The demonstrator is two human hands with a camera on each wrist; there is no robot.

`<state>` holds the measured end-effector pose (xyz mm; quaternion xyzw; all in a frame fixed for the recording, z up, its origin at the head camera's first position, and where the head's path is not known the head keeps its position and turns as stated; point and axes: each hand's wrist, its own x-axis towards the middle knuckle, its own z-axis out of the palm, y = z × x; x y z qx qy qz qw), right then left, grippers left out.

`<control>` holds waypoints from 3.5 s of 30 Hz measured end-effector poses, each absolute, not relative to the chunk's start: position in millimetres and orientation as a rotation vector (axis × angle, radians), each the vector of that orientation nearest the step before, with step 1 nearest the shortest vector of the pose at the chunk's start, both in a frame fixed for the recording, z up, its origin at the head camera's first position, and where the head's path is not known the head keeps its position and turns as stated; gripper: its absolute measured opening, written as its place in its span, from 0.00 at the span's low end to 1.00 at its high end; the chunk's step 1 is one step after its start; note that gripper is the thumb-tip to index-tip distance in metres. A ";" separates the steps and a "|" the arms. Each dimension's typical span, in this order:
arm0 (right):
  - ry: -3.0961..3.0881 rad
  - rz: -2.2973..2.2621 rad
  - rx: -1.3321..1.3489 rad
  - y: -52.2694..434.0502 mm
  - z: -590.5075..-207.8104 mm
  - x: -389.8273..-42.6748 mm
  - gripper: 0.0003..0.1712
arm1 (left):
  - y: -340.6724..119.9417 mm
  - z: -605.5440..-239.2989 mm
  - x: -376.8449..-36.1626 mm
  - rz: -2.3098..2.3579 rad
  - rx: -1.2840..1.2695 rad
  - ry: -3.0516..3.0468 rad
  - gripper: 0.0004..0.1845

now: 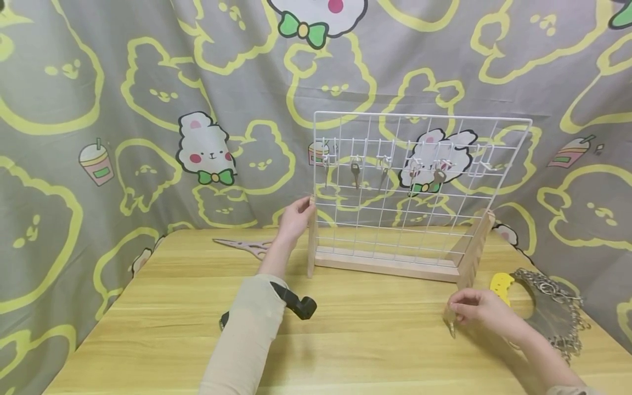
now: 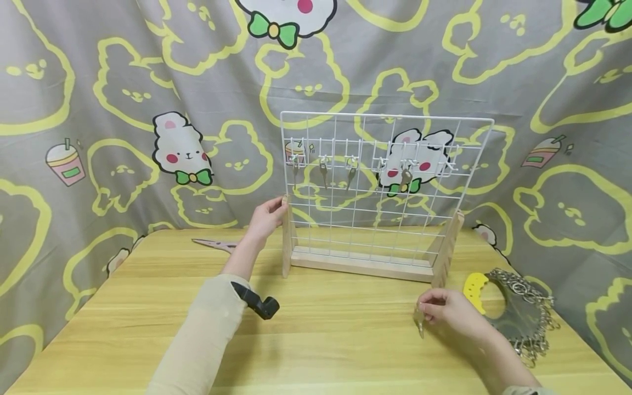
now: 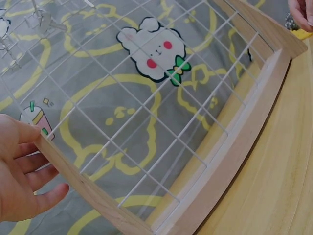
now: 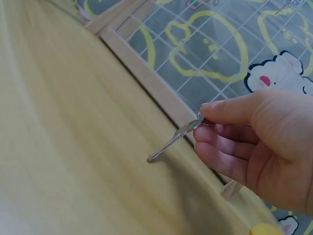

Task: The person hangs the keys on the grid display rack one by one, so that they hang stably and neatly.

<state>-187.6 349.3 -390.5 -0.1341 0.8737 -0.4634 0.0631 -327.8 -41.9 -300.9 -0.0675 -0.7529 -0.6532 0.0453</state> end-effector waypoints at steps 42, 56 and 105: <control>3.010 -1.835 -0.341 347.6 -246.6 -217.6 0.08 | -41.9 -299.4 -323.9 -2.012 -0.226 -2.278 0.24; 2.667 -2.468 -0.536 343.7 -218.1 -225.3 0.02 | -41.2 -298.7 -323.3 -2.019 -0.210 -2.271 0.24; 2.880 -1.970 -0.336 288.2 -293.3 -242.0 0.10 | -45.9 -306.4 -312.1 -1.944 -0.215 -2.326 0.23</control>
